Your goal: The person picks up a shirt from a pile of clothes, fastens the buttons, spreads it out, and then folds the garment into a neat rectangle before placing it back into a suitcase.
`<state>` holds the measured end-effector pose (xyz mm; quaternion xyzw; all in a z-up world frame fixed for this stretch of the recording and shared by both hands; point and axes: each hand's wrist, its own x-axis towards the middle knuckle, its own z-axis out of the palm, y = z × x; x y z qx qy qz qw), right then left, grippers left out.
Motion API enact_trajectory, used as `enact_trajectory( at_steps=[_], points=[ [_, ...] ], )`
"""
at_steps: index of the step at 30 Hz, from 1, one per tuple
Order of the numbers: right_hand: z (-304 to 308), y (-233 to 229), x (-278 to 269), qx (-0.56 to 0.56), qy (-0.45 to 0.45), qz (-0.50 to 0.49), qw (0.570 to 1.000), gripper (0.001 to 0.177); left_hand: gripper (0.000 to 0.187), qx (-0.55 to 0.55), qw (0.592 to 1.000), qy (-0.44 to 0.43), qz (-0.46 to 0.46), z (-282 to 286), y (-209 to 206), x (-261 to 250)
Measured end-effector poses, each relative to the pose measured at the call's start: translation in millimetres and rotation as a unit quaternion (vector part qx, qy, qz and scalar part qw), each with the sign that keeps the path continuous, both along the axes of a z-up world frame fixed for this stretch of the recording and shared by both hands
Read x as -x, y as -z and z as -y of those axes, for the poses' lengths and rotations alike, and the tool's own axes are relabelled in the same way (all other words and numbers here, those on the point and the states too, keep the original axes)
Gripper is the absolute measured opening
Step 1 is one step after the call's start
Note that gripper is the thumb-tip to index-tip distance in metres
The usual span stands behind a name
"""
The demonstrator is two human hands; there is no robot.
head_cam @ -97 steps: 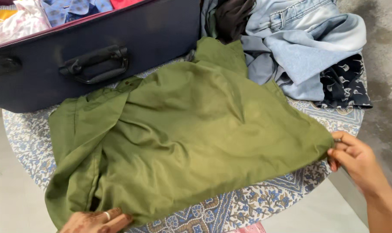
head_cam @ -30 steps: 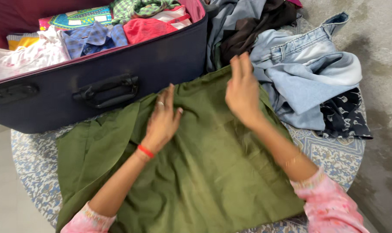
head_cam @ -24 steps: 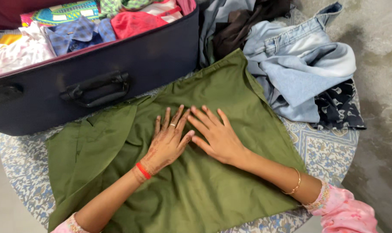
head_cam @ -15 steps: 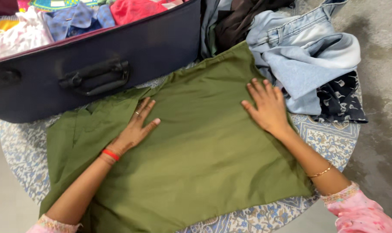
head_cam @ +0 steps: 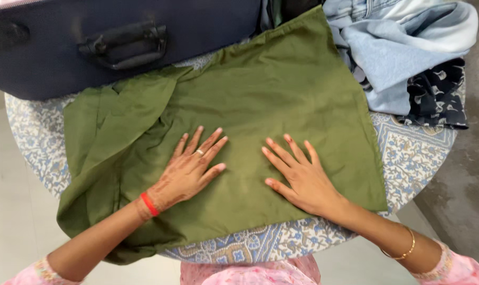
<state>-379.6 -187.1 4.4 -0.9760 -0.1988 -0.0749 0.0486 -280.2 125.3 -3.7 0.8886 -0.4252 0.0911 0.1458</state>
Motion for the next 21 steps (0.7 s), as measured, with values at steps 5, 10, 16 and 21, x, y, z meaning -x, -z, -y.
enact_trajectory(
  at_steps=[5, 10, 16, 21],
  points=[
    [66, 13, 6, 0.023, 0.093, -0.011, 0.995, 0.075, 0.066, -0.022, 0.997, -0.063, 0.022, -49, 9, -12],
    [134, 10, 20, -0.014, 0.154, -0.014, 0.988, 0.073, 0.063, 0.054, 0.994, -0.097, 0.017, -91, 1, -4],
    [113, -18, 67, -0.054, 0.058, 0.023, 0.997, 0.065, 0.049, -0.011, 0.998, -0.055, -0.019, -92, -37, 92],
    [92, -29, 91, -0.067, -0.097, -0.069, 0.991, 0.058, 0.056, -0.024, 0.994, -0.070, -0.078, -100, -50, 150]
  ],
)
